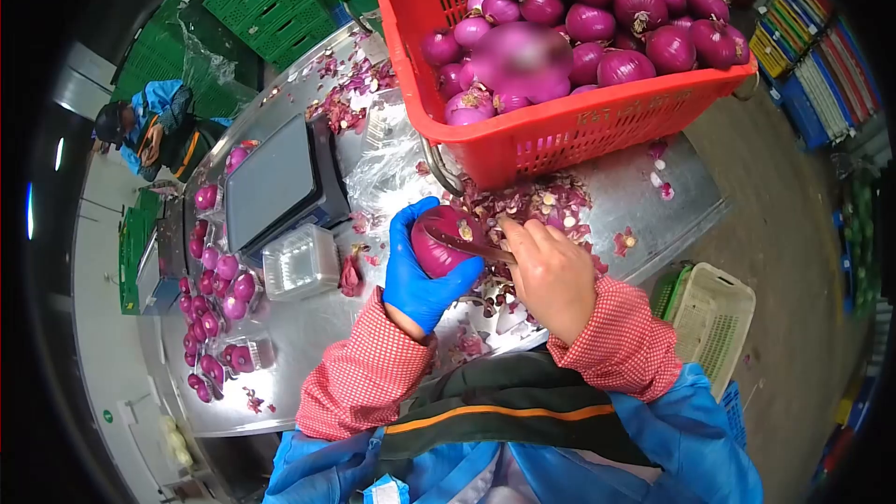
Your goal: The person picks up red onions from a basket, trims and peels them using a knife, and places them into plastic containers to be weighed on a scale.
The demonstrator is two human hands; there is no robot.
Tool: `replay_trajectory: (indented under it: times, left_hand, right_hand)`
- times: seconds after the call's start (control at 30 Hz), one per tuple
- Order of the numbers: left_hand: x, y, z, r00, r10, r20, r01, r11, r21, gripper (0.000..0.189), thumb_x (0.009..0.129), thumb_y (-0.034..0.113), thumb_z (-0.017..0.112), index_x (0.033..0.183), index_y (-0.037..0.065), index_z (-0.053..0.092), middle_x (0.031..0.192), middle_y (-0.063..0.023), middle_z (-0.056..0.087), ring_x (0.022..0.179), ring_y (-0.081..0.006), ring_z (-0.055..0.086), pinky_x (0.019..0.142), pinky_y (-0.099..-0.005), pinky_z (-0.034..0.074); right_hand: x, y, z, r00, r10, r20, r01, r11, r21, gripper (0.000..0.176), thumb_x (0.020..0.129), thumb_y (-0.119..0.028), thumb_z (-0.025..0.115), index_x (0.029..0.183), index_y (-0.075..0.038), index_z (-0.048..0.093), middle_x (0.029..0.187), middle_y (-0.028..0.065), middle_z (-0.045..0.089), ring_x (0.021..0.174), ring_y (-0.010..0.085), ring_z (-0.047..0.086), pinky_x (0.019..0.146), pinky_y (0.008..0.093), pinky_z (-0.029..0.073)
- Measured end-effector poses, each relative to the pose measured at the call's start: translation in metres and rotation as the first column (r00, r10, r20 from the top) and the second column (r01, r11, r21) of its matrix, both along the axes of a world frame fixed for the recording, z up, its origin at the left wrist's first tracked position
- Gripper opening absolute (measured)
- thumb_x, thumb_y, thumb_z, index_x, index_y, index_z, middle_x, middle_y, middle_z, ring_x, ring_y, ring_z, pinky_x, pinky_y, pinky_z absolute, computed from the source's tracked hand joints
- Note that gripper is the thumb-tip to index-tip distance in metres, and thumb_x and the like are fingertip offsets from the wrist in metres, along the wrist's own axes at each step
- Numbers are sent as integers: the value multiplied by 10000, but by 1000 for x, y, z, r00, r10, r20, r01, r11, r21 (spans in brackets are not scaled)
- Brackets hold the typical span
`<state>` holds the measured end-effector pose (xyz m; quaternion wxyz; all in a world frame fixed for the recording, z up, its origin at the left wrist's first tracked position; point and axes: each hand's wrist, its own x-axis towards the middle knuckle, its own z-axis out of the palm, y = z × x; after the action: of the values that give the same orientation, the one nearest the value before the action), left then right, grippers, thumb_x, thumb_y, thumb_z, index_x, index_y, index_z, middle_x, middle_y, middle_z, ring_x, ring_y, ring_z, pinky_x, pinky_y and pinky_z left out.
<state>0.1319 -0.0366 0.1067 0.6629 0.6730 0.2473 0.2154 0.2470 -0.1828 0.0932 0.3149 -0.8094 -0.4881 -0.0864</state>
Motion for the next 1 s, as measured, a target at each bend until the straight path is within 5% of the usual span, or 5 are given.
replay_trajectory:
  times: [0.1, 0.57, 0.77, 0.87, 1.0]
  left_hand:
    - [1, -3, -10, 998, 51, 32, -56, 981, 186, 832, 695, 77, 821, 1384, 77, 354, 1226, -119, 542, 986, -208, 635, 619, -279, 592]
    - [-13, 7, 2, 992, -60, 115, 73, 991, -116, 878, 680, 131, 846, 1399, 38, 351, 1297, -119, 504, 1173, -221, 545, 1014, -370, 471]
    - [3, 8, 7, 935, -336, -115, 290, 535, 794, 1014, 725, 125, 827, 1526, 33, 211, 1431, -166, 440, 1301, -275, 490, 1057, -403, 447]
    - [0, -8, -16, 971, -162, 175, 147, 985, 94, 1031, 746, 158, 828, 1546, 62, 185, 1457, -162, 417, 1313, -286, 482, 1041, -402, 472]
    - [-16, -7, -36, 974, -99, 203, 220, 623, -751, 817, 868, 247, 742, 1517, 109, 266, 1392, -129, 466, 1249, -273, 533, 972, -425, 529]
  right_hand:
    - [-2, 6, -8, 999, -33, 19, 33, 999, 1, 369, 780, -97, 667, 1146, -50, 643, 878, 56, 604, 797, 225, 626, 683, 339, 540]
    - [34, -18, -57, 968, -70, -241, 107, 983, 147, 346, 852, -102, 640, 1190, -32, 624, 1036, 154, 686, 908, 338, 677, 737, 408, 545]
    - [29, -4, -36, -122, 388, -914, -21, 919, 393, 544, 989, -458, 559, 1301, -14, 517, 921, 91, 626, 656, 125, 566, 561, 264, 460]
    - [24, -4, -25, -306, 440, -844, 12, 889, 459, 595, 968, -386, 624, 1401, -34, 416, 961, 35, 566, 609, 39, 450, 523, 195, 380]
    - [9, -3, -33, 174, 521, -836, -160, 852, 498, 572, 948, -269, 672, 1403, -15, 436, 1187, 129, 602, 1006, 168, 622, 874, 315, 502]
